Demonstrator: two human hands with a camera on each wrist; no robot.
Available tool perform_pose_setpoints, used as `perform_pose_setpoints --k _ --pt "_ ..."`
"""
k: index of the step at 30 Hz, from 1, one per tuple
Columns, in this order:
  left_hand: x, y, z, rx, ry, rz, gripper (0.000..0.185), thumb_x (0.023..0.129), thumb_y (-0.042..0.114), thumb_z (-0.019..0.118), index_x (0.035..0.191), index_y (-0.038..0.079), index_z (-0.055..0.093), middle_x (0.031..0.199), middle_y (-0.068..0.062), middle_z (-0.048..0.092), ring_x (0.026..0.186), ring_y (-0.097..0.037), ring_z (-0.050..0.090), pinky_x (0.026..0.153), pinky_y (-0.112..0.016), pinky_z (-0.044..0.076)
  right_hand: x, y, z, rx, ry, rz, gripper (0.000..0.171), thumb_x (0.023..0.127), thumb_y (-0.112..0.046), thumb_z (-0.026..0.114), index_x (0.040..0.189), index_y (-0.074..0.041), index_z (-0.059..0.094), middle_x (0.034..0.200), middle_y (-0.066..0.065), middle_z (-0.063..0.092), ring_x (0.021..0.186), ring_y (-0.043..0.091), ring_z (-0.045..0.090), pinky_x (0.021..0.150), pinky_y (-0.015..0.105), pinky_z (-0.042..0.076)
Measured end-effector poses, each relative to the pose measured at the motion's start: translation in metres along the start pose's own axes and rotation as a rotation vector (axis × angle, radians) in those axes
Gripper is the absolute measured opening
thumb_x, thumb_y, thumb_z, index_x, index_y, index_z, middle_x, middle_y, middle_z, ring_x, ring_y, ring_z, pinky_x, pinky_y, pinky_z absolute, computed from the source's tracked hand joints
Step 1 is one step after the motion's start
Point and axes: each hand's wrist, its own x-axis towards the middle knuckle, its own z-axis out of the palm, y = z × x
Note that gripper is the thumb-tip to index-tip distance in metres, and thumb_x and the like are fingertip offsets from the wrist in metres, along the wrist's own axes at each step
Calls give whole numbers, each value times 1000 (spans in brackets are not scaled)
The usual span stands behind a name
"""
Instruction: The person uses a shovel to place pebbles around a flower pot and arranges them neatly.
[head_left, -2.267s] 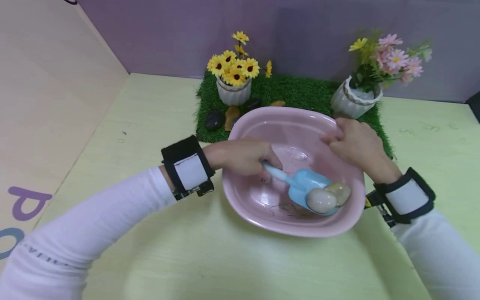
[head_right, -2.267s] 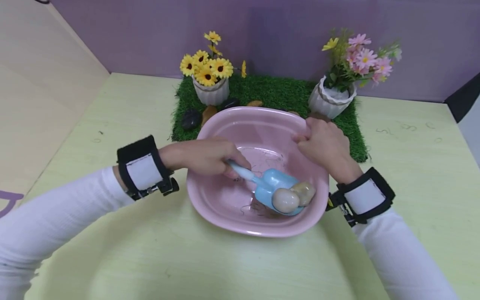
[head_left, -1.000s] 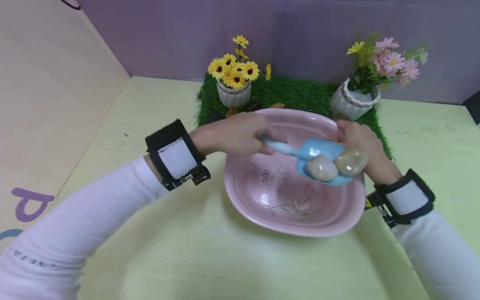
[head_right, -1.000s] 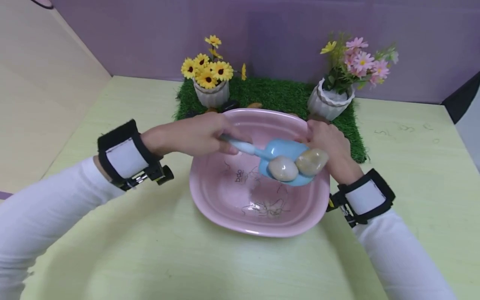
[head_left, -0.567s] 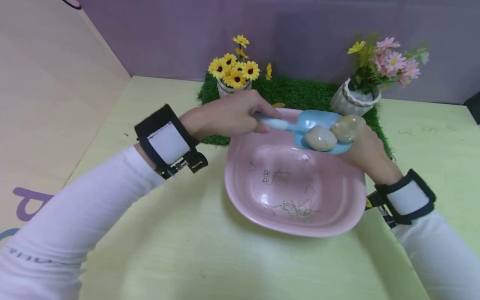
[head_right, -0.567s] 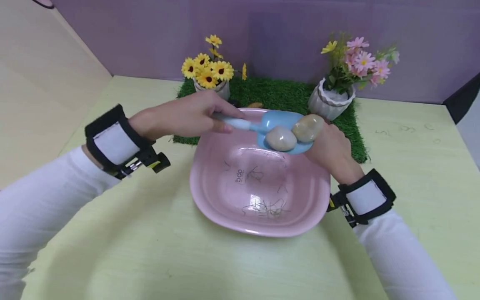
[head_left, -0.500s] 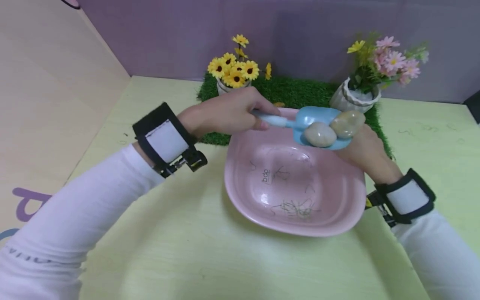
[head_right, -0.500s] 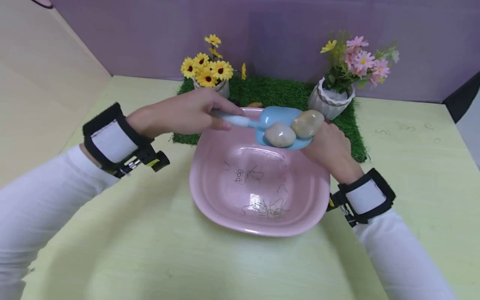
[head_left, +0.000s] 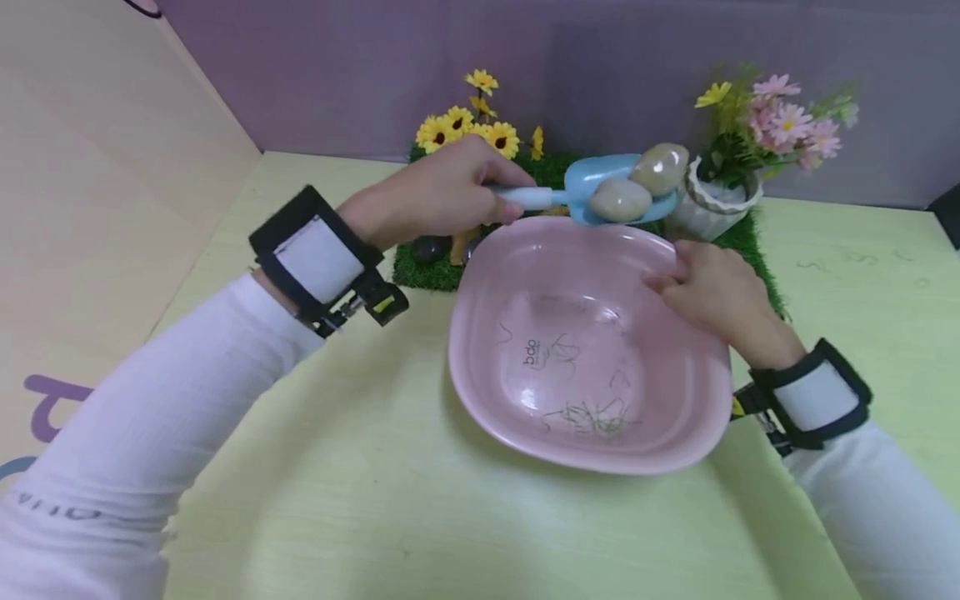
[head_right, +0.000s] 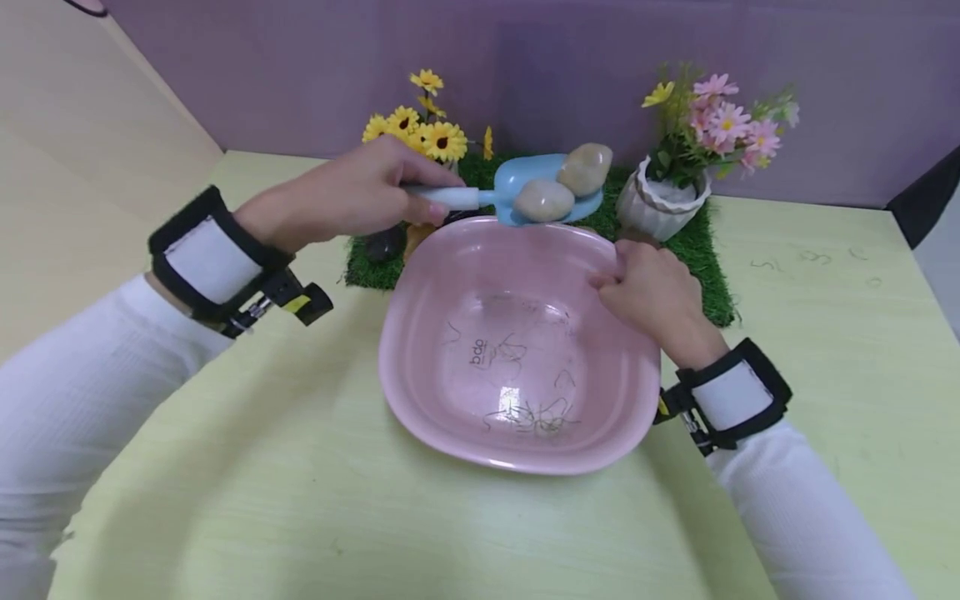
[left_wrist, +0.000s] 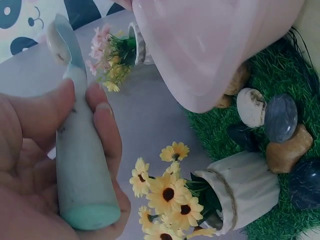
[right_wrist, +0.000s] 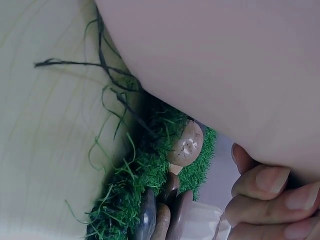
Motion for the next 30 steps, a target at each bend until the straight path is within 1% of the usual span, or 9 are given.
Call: perform_pose_setpoints --k 4,6,10,15,18,20,23,27,30 --pt "0 -2 -2 -17 34 -58 31 101 13 53 130 15 64 81 -9 60 47 -17 57 49 -24 45 0 0 0 -6 7 4 41 94 -40 60 76 -9 41 64 10 42 66 31 48 52 36 33" --pt "0 -3 -2 -16 47 -76 31 101 13 54 130 15 64 75 -7 55 48 -16 55 49 -23 42 0 0 0 -4 7 4 41 94 -40 60 76 -9 40 64 10 41 65 31 48 52 36 33" --pt "1 -4 -3 -19 75 -92 31 100 13 54 129 13 65 78 -7 54 51 -13 51 50 -22 37 -1 0 0 -4 0 6 41 95 -40 59 76 -9 40 63 8 39 64 29 46 51 35 32" --pt "3 -4 -5 -38 104 -117 31 101 13 54 129 11 65 93 -8 59 56 -13 55 53 -22 41 -1 0 0 1 -7 5 40 95 -39 59 77 -9 40 63 8 39 63 28 46 51 34 33" --pt "5 -5 -6 -40 119 -126 31 101 13 52 129 10 64 98 -8 61 60 -15 56 56 -22 42 -1 0 0 -1 -9 3 41 95 -39 59 77 -9 40 63 8 39 63 28 46 51 35 33" --pt "6 -7 -6 -46 126 -130 30 101 13 51 128 9 64 97 -9 61 60 -15 57 57 -23 41 -1 0 0 0 -11 0 41 95 -40 59 77 -9 39 63 8 39 63 28 46 51 35 33" --pt "8 -9 -8 -32 140 -122 30 101 14 51 128 9 64 92 -8 60 56 -13 52 56 -23 35 -1 1 -1 -5 -9 -2 41 95 -40 59 77 -9 39 63 8 39 63 28 46 51 35 33" --pt "9 -14 -9 -54 128 -114 26 101 15 51 121 8 67 79 -8 65 51 -17 59 56 -25 37 -1 2 -1 -7 -4 -3 41 95 -39 59 77 -9 39 63 8 39 63 29 46 51 35 32" --pt "11 -18 -8 -62 124 -129 22 102 16 51 115 9 68 70 -8 64 51 -19 61 56 -26 37 0 2 0 3 -9 -8 39 96 -39 58 77 -9 40 64 9 40 63 29 47 51 35 32"
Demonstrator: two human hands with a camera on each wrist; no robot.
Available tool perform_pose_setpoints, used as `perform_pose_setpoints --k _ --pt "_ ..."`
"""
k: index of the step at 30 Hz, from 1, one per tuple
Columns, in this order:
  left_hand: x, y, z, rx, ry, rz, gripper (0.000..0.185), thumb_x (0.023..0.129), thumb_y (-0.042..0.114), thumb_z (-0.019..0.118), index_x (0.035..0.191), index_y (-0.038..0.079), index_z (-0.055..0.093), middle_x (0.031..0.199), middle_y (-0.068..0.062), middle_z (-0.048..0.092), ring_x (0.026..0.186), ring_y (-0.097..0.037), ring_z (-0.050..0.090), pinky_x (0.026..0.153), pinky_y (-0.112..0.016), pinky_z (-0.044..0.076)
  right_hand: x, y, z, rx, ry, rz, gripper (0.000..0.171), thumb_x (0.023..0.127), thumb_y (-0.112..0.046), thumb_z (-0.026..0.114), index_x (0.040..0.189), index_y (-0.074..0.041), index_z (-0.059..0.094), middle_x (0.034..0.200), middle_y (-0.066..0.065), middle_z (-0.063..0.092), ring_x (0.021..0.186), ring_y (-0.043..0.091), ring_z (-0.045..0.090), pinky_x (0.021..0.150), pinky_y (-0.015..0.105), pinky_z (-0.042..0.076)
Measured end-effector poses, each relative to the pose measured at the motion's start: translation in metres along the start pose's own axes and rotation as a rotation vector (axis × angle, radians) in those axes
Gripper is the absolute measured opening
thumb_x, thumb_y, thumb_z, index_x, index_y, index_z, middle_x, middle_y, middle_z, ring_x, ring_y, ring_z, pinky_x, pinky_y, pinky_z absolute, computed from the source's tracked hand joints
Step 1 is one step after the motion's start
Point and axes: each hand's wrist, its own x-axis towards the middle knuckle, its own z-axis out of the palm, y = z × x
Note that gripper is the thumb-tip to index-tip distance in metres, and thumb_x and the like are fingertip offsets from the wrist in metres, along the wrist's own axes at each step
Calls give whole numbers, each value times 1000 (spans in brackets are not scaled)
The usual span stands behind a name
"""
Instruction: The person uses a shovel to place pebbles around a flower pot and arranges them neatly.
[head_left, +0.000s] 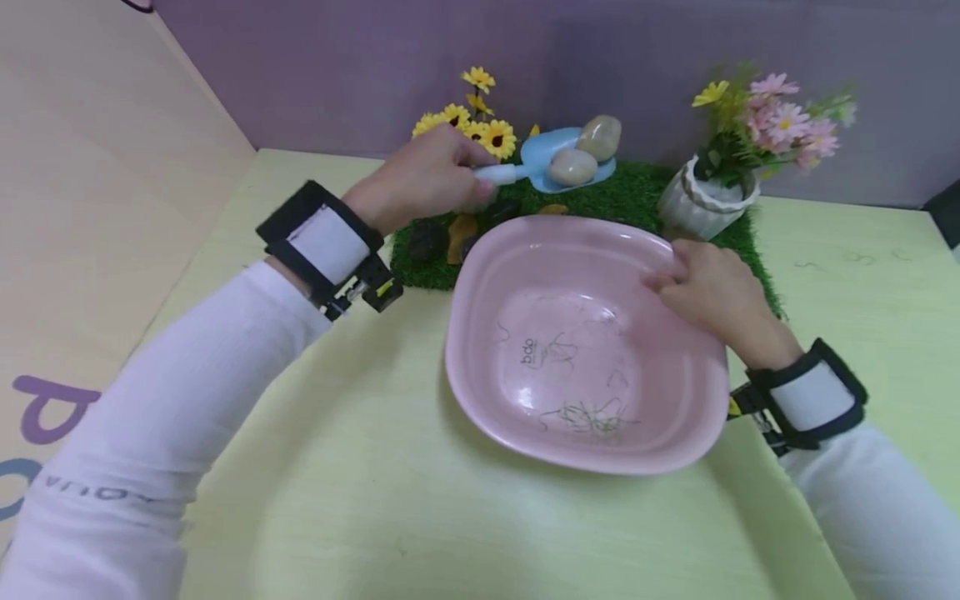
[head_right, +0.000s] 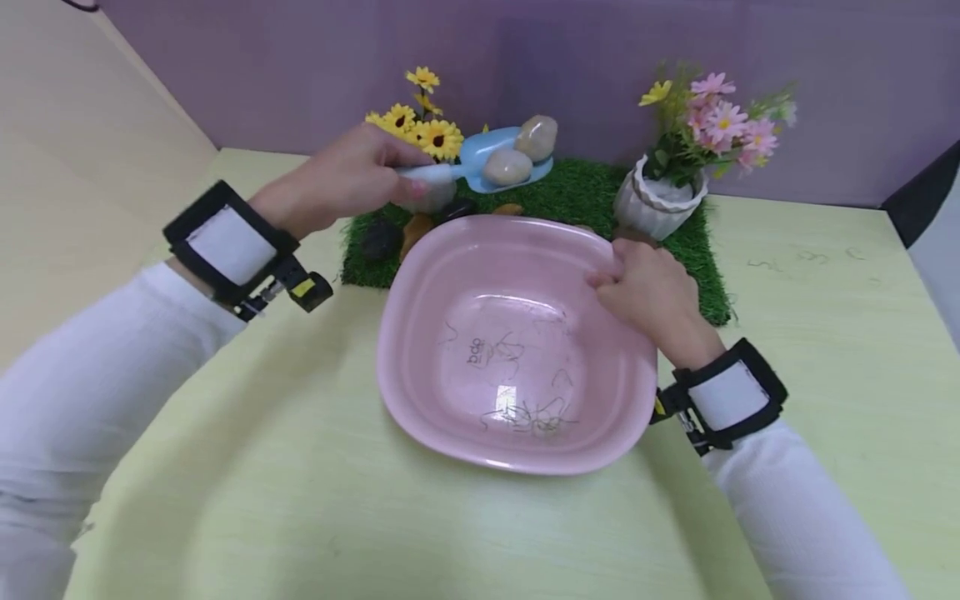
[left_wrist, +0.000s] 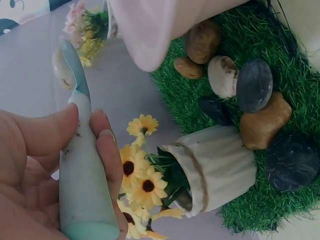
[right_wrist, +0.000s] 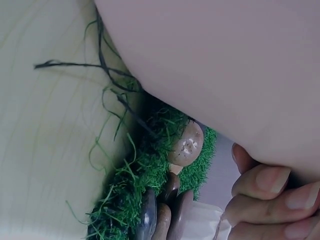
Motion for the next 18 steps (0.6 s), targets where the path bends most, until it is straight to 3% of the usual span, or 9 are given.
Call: perform_pose_setpoints --k 4,7,11,14,18 --pt "5 -3 1 44 32 -15 22 101 15 51 113 9 68 70 -3 61 51 -13 50 53 -25 28 -1 0 -1 5 -1 1 38 96 -38 58 78 -9 41 65 9 41 63 29 47 52 35 32" --pt "7 -4 2 43 35 -32 24 102 16 51 117 9 67 70 -7 66 53 -17 58 57 -25 32 -1 0 -1 0 -1 6 39 96 -39 59 78 -9 40 65 10 41 64 30 47 52 35 33" --pt "12 -9 3 60 45 -53 26 102 18 52 121 10 67 73 -6 66 55 -16 54 59 -26 33 -2 0 -2 -2 -1 10 39 96 -39 59 78 -9 40 65 10 41 65 30 48 52 35 33" --pt "16 -15 5 93 59 -77 28 102 19 52 123 10 67 80 -4 59 55 -12 38 55 -25 29 -2 -1 -2 1 1 8 38 95 -37 59 77 -9 40 65 10 42 64 30 48 52 35 33" --pt "23 -24 8 131 51 -106 32 102 21 51 130 11 64 86 -5 57 57 -14 35 55 -25 27 -1 -1 -1 0 2 10 38 95 -37 59 78 -9 40 65 10 42 64 29 48 51 35 33"
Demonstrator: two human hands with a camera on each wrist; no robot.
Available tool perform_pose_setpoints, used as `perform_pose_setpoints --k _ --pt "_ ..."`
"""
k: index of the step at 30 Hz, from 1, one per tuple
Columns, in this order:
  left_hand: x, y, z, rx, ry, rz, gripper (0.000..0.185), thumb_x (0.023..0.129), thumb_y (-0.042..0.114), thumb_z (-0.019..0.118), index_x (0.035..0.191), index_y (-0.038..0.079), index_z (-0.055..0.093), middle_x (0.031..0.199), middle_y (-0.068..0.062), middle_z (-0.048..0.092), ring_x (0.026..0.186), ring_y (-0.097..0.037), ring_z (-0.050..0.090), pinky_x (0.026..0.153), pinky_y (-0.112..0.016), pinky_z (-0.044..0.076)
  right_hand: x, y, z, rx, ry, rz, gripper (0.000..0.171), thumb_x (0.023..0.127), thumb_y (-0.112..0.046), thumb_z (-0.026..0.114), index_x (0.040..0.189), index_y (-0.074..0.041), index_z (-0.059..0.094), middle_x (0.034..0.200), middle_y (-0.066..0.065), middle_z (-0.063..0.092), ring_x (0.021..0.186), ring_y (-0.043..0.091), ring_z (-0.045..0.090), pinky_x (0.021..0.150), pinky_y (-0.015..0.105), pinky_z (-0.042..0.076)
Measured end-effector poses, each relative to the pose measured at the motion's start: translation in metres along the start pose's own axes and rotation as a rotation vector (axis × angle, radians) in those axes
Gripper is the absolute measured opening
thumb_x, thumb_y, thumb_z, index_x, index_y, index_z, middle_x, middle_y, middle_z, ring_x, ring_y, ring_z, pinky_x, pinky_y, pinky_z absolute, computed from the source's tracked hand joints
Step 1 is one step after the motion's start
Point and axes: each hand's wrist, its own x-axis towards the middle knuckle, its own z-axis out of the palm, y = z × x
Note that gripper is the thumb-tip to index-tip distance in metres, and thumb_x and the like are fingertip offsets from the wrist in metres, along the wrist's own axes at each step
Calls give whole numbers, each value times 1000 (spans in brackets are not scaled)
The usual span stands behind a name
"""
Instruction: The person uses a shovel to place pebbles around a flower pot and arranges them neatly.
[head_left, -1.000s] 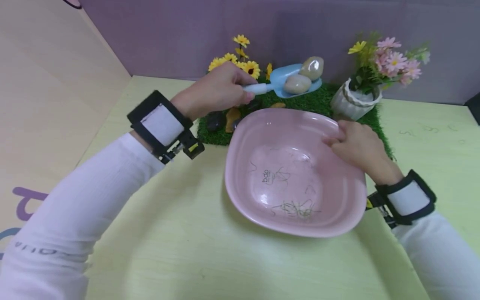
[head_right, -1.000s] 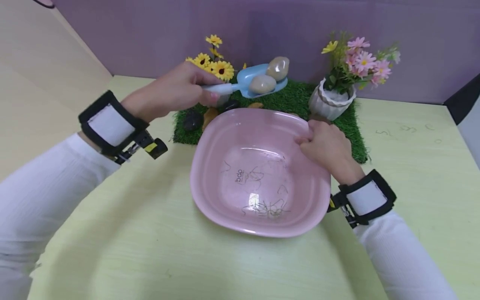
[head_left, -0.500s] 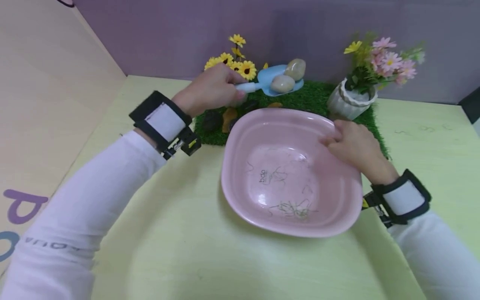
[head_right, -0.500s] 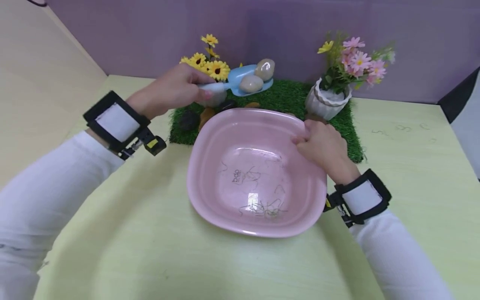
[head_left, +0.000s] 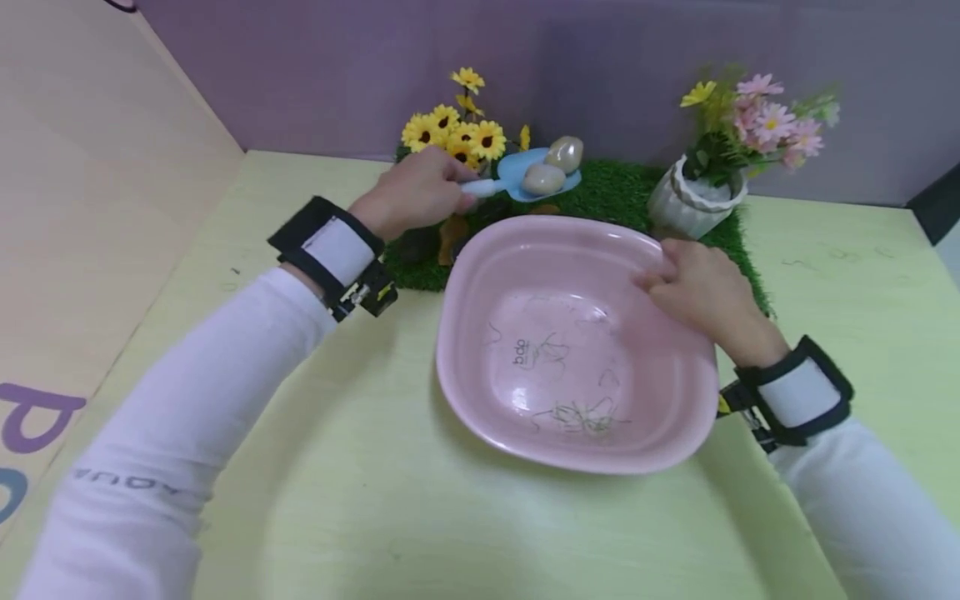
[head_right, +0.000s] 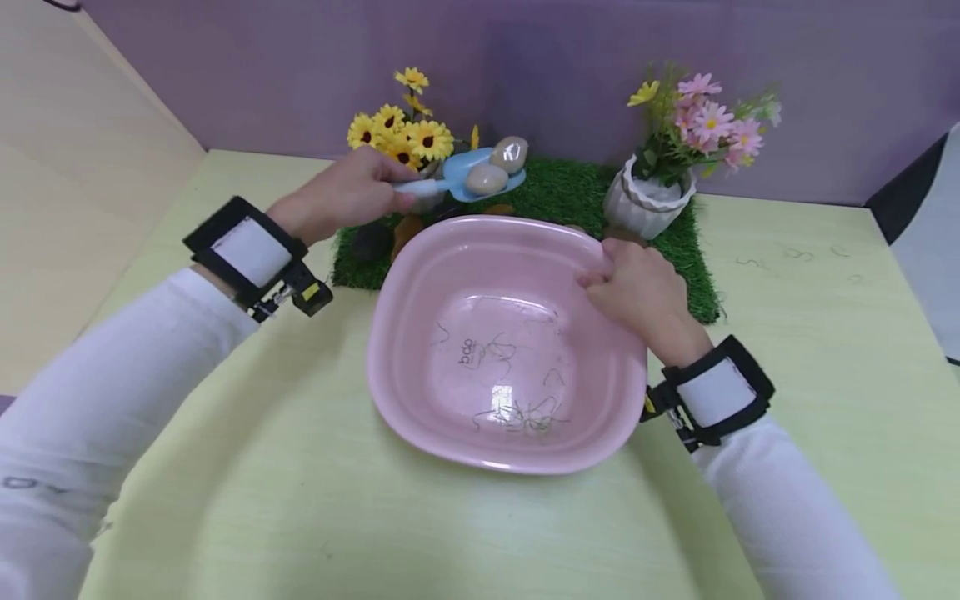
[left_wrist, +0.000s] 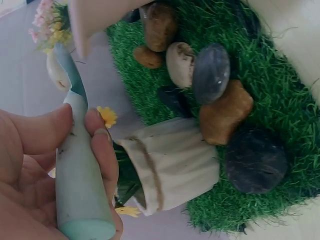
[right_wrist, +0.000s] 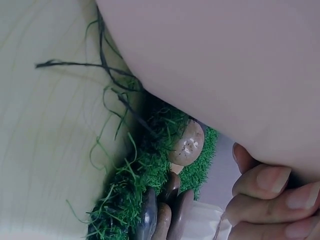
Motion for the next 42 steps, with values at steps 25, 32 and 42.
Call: perform_pose_setpoints --k 25,32,42 --pt "14 -29 18 85 -73 -2 28 104 20 48 122 13 68 81 -15 71 64 -29 59 59 -30 35 0 -4 0 8 -11 -1 37 95 -35 60 77 -9 41 65 9 42 63 27 48 50 34 35" --pt "18 -35 21 117 -99 11 27 103 19 47 117 15 70 86 -15 70 74 -30 64 59 -30 39 0 -5 -1 -7 -16 5 37 95 -37 60 78 -9 41 66 9 43 63 27 48 50 34 35" --pt "22 -29 22 161 -100 32 27 102 21 51 120 13 70 90 -14 73 78 -31 71 72 -31 49 -1 -3 -1 -8 -18 13 37 95 -37 59 79 -9 41 66 9 43 64 28 48 51 35 34"
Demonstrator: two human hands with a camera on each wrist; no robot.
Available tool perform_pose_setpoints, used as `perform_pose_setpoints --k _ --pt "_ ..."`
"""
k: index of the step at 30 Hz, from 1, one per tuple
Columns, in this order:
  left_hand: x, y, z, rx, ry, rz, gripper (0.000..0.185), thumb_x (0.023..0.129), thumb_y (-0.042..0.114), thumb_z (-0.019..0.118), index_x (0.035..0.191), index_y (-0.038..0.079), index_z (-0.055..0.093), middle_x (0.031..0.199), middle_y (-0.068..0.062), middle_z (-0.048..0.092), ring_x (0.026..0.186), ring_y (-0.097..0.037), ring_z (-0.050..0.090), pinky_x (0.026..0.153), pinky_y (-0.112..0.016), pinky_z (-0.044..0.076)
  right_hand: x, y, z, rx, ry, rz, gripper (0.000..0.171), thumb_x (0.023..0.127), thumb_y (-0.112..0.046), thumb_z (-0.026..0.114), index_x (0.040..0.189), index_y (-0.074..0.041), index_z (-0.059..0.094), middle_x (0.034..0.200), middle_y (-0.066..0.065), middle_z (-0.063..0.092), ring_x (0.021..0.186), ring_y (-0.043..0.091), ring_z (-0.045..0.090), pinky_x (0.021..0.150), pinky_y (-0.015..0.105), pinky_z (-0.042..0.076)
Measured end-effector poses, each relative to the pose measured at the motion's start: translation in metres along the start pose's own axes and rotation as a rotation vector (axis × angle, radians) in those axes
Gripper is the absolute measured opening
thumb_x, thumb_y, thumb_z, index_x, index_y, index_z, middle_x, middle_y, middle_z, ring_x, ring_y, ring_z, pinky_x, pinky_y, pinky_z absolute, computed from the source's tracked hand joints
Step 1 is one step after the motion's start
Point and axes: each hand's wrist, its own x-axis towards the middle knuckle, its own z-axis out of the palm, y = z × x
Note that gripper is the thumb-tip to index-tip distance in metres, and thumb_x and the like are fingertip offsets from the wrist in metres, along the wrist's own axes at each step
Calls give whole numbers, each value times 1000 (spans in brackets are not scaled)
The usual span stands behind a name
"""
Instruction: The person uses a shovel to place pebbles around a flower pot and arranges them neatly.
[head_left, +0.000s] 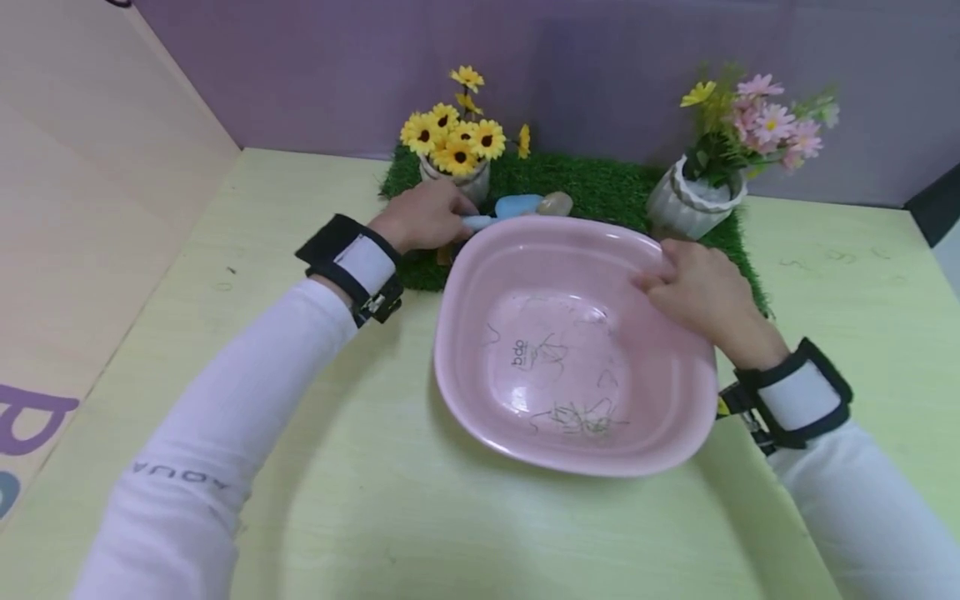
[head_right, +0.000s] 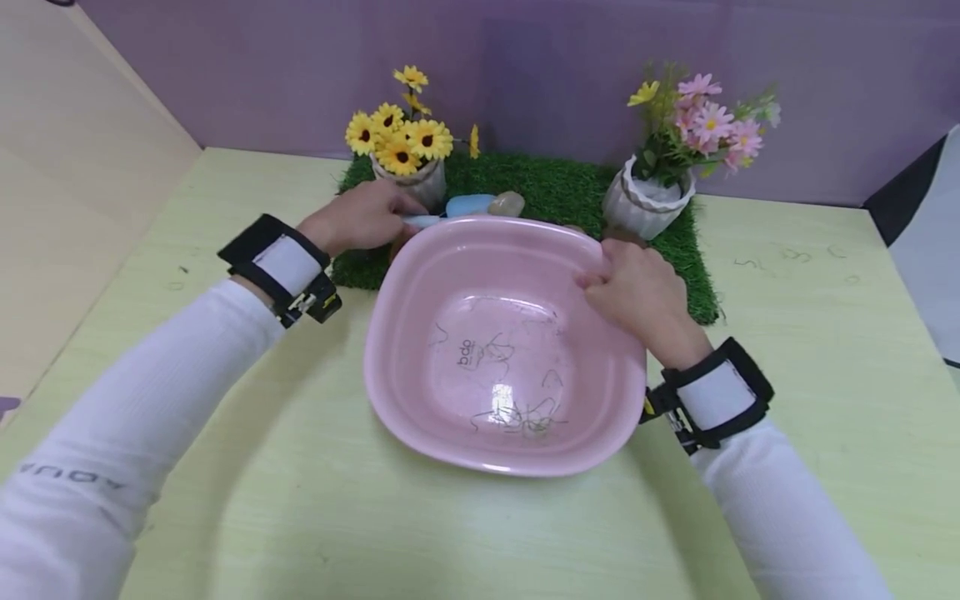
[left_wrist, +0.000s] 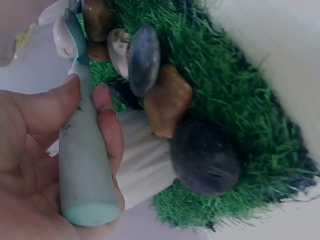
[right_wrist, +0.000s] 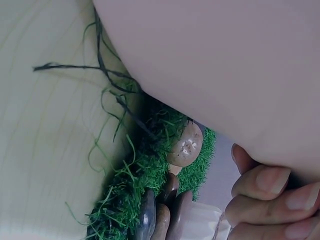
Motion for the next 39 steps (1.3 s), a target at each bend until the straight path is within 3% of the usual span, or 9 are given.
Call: perform_pose_setpoints --k 8,14,30,33,36,39 --pt "2 14 6 74 98 1 34 101 36 53 125 16 68 89 -8 73 65 -32 71 54 -29 49 0 -1 1 8 -4 1 37 95 -37 60 78 -9 41 66 8 42 63 27 48 51 34 35" --pt "0 20 8 101 179 -2 32 99 33 56 123 17 70 99 -7 76 57 -28 69 44 -26 44 1 -1 2 7 2 -8 38 95 -37 60 78 -10 40 65 8 41 63 28 47 51 34 34" --pt "-2 23 9 197 201 44 32 101 23 51 128 18 66 115 -8 73 58 -26 70 45 -25 45 2 -1 2 6 -1 -8 40 95 -40 59 78 -10 40 65 9 42 64 28 48 51 35 34" --pt "-2 22 10 221 210 56 34 101 19 49 130 18 65 117 -8 73 58 -27 70 49 -29 48 1 -1 2 -1 -2 -7 40 95 -40 59 78 -10 40 65 9 42 65 29 48 51 35 34" --pt "-1 22 10 249 226 72 35 99 15 49 129 18 66 122 -8 71 70 -26 70 69 -36 54 1 -1 1 -8 -5 -2 41 95 -41 59 79 -9 40 66 10 42 65 30 49 51 35 34" --pt "1 23 10 277 237 81 34 98 15 50 128 17 67 127 -8 68 90 -25 69 90 -44 51 1 -1 0 -8 -9 -2 41 96 -42 58 80 -9 40 67 11 43 66 30 49 52 35 34"
